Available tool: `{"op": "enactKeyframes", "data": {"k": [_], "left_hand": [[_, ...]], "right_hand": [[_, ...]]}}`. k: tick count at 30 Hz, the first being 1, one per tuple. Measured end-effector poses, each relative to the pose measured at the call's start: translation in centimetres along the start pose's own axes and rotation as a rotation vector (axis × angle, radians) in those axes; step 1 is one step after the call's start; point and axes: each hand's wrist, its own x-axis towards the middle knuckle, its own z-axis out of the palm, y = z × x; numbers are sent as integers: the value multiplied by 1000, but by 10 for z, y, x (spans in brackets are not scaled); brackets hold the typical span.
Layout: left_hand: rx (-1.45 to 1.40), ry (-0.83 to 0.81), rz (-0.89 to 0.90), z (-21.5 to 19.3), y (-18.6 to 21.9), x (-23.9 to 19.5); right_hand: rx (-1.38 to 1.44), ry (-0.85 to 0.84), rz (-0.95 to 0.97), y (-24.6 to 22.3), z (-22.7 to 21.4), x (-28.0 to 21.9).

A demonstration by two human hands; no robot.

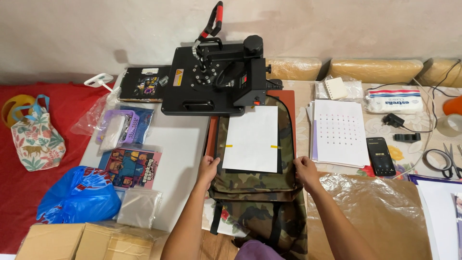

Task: Operating a heat press machine to apply a design to a camouflage bag and then handling the bag.

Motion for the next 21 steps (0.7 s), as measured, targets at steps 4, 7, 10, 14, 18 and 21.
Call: {"op": "enactKeyframes", "data": {"k": [4,7,10,14,18,21], "left_hand": [[-5,1,-9,-7,12,-28],[22,-13,-3,-12,22,-48],[25,-59,-11,-13,30,-60],[-60,-124,26,-19,31,-69],[-122,-180,65,-25,38,-80],[-147,-188,91,-28,41,-95]], "right_hand": [[126,-19,17,-22,-11,-41],[205,-56,17,-32,-18,-64],[231,-89,0,-29,-21,-71],[281,-107,21,-17,-25,-74],[372,-138,16,-43,-39,-110],[358,-175,64,-76,-44,-141]]}}
